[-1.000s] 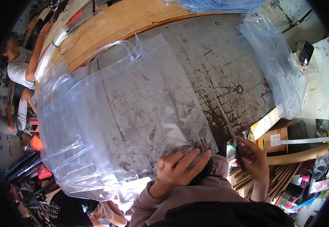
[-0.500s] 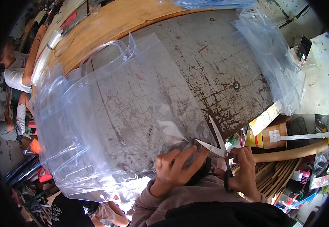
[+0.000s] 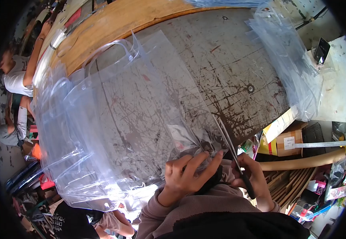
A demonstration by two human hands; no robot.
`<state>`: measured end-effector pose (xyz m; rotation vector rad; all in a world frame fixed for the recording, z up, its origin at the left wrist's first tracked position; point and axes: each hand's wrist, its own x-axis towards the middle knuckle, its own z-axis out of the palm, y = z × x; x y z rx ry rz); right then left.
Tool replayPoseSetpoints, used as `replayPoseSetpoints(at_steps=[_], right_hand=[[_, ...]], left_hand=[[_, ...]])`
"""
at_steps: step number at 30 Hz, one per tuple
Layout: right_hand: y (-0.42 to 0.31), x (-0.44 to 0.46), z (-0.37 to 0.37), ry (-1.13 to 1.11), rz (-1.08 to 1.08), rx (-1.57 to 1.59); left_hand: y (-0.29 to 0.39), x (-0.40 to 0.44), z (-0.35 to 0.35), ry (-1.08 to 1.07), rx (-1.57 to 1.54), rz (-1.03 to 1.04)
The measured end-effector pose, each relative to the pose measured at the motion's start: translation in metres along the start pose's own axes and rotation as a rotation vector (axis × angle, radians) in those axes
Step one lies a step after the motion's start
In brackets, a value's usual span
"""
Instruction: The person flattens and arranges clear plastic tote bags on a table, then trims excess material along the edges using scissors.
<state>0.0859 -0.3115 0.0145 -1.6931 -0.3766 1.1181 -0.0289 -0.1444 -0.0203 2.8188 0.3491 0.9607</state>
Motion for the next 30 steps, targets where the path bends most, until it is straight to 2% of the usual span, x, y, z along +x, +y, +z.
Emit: replayPoseSetpoints(at_steps=[1,8,17,19,30], right_hand=[[0.000,0.001,-0.001,-0.049,0.024,0.085],[0.001,-0.001,-0.004,-0.081,0.079,0.130],[-0.007,-0.004,-0.003,-0.069,0.114,0.073],[-0.005,-0.002,-0.005,-0.071,0.082,-0.033],[-0.006,0.001,-0.006,-0.058,0.108,0.001]], left_hand=[[0.000,0.000,0.000,0.000,0.001,-0.002],[0.000,-0.001,0.002,0.012,0.016,0.019],[0.002,-0.001,0.003,0.036,0.014,0.003],[0.002,-0.001,0.003,0.031,0.011,-0.004],[0.001,-0.001,0.003,0.019,0.006,0.011]])
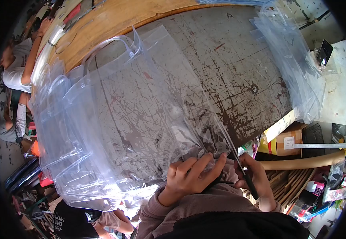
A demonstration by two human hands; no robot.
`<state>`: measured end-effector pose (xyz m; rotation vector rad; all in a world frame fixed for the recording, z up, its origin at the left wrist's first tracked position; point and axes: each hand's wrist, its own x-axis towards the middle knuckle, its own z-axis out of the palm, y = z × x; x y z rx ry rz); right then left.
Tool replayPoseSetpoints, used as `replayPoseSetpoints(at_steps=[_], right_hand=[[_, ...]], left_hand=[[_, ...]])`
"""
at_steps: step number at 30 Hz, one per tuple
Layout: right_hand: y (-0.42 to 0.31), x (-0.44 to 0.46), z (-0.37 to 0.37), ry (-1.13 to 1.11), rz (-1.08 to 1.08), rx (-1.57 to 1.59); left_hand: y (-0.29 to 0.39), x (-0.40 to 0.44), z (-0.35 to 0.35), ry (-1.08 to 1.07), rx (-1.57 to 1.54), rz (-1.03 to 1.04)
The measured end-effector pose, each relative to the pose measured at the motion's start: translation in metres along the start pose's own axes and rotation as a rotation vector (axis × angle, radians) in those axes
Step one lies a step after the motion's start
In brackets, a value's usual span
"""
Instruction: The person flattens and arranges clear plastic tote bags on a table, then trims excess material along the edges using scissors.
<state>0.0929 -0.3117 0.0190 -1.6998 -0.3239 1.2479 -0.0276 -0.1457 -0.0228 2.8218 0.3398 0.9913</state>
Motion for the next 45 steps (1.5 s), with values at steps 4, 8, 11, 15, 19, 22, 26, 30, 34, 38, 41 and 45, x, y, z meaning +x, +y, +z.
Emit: replayPoseSetpoints(at_steps=[4,8,11,15,19,22,26,30,34,38,41,45], right_hand=[[0.000,0.000,0.001,0.013,-0.011,0.033],[0.004,-0.001,-0.003,0.012,-0.022,-0.016],[-0.001,-0.001,-0.003,0.010,-0.007,-0.006],[0.015,-0.004,-0.004,0.006,-0.001,0.050],[0.012,-0.003,0.000,0.015,0.000,0.100],[0.009,-0.004,-0.019,0.196,-0.136,-0.088],[-0.024,0.013,-0.027,0.538,-0.409,-0.706],[-0.034,0.038,-0.018,0.676,-0.565,-0.899],[-0.032,0.053,-0.018,0.720,-0.653,-1.150],[-0.033,0.051,-0.020,0.713,-0.645,-1.225],[-0.036,0.044,-0.016,0.707,-0.656,-1.265],[-0.054,0.032,-0.004,0.233,-1.110,-1.196]], left_hand=[[0.000,0.000,0.001,0.005,0.011,0.004],[0.000,0.000,0.001,0.001,0.012,0.011],[0.000,0.000,0.002,0.002,0.010,0.009],[0.000,0.000,0.001,-0.001,0.018,0.012],[0.000,0.000,0.000,-0.011,0.012,0.012],[-0.001,0.000,0.003,0.028,0.036,0.006],[0.000,-0.002,0.000,0.033,0.005,-0.017],[-0.004,-0.007,-0.009,0.008,-0.010,-0.031],[-0.006,-0.019,-0.013,0.008,-0.021,-0.085],[-0.006,-0.021,-0.013,0.054,-0.039,-0.133],[-0.009,-0.021,-0.009,0.086,-0.044,-0.100],[-0.008,-0.021,-0.008,0.097,-0.008,-0.088]])
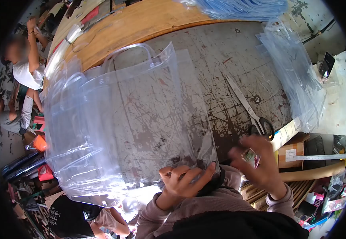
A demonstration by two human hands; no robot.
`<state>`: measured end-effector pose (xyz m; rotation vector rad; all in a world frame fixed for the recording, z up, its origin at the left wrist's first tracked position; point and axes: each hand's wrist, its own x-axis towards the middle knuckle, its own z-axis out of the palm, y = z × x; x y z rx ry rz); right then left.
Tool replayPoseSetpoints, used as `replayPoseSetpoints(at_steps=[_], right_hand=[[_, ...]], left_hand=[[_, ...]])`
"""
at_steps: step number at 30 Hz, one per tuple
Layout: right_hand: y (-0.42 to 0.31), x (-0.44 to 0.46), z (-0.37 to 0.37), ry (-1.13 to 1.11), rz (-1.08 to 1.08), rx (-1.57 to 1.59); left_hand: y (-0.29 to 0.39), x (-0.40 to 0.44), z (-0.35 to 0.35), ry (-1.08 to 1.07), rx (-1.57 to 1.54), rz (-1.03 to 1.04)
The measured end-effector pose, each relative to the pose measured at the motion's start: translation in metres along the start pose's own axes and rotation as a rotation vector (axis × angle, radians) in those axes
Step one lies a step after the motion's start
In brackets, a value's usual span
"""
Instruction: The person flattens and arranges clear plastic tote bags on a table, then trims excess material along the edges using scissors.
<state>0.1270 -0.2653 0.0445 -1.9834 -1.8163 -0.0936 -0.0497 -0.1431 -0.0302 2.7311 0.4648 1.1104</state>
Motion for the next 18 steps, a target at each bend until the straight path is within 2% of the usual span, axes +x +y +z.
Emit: replayPoseSetpoints(at_steps=[1,3,18], right_hand=[[-0.003,0.002,0.003,0.005,0.000,-0.002],[-0.006,0.005,0.013,-0.096,-0.459,-0.044],[0.006,0.021,0.013,-0.100,-0.651,-0.022]], left_hand=[[-0.001,-0.002,0.001,0.002,0.001,0.005],[-0.003,-0.006,0.003,0.033,-0.039,0.016],[-0.003,-0.006,0.002,0.092,-0.029,0.059]])
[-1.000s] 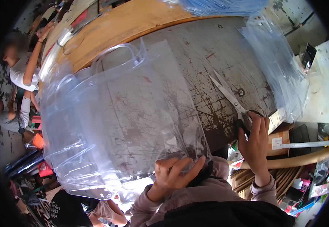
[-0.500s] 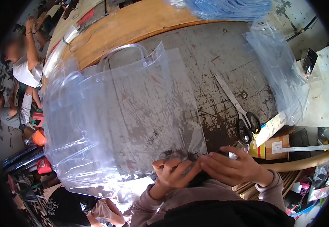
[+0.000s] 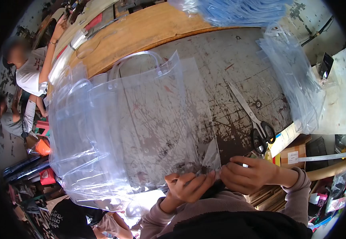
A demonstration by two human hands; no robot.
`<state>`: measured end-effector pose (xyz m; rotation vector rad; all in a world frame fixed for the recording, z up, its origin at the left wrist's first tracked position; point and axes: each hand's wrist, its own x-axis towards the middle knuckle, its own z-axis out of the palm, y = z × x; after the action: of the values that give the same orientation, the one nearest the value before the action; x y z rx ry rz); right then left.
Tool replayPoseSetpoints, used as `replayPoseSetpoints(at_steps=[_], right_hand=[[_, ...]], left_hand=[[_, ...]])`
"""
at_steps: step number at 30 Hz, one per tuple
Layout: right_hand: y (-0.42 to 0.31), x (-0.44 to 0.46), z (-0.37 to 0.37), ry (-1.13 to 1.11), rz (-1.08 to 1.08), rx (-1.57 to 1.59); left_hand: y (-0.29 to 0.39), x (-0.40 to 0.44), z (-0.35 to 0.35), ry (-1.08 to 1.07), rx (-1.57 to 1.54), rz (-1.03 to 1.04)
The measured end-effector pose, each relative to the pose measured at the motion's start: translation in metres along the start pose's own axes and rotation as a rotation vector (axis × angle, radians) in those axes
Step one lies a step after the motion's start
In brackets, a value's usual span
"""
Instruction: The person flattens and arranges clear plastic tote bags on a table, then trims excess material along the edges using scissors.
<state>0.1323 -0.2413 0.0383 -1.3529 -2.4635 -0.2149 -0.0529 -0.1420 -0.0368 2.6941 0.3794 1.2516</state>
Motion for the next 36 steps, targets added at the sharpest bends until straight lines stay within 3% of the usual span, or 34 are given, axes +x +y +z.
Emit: replayPoseSetpoints(at_steps=[3,5,9,13,17,19,23,26,31,33,36], right_hand=[[0.006,0.006,0.000,0.001,0.056,-0.002],[0.029,0.002,-0.006,0.000,0.243,-0.049],[0.097,-0.003,-0.017,0.066,0.475,-0.370],[0.158,-0.017,-0.031,0.280,0.716,-0.637],[0.188,-0.018,-0.068,0.448,0.690,-0.768],[0.195,-0.022,-0.082,0.466,0.863,-0.991],[0.213,-0.056,-0.135,0.532,1.026,-1.136],[0.223,-0.130,-0.185,0.548,1.054,-1.300],[0.189,-0.241,-0.293,0.468,1.174,-1.647],[0.118,-0.173,-0.276,0.516,1.384,-1.553],[0.047,-0.195,-0.284,0.528,1.432,-1.695]], left_hand=[[-0.004,-0.003,-0.005,-0.028,-0.004,0.075],[-0.002,-0.006,-0.013,-0.020,-0.014,0.077],[0.003,-0.034,-0.016,0.028,-0.073,0.094],[0.001,-0.045,-0.036,-0.091,-0.179,0.134],[-0.007,-0.054,-0.043,-0.146,-0.226,0.158],[-0.010,-0.054,-0.042,-0.105,-0.280,0.168],[-0.022,-0.062,-0.038,-0.059,-0.279,0.238],[-0.026,-0.066,-0.039,-0.061,-0.238,0.250],[-0.032,-0.065,-0.043,-0.078,-0.189,0.309],[-0.031,-0.062,-0.040,-0.062,-0.169,0.312],[-0.024,-0.050,-0.034,-0.068,-0.143,0.300]])
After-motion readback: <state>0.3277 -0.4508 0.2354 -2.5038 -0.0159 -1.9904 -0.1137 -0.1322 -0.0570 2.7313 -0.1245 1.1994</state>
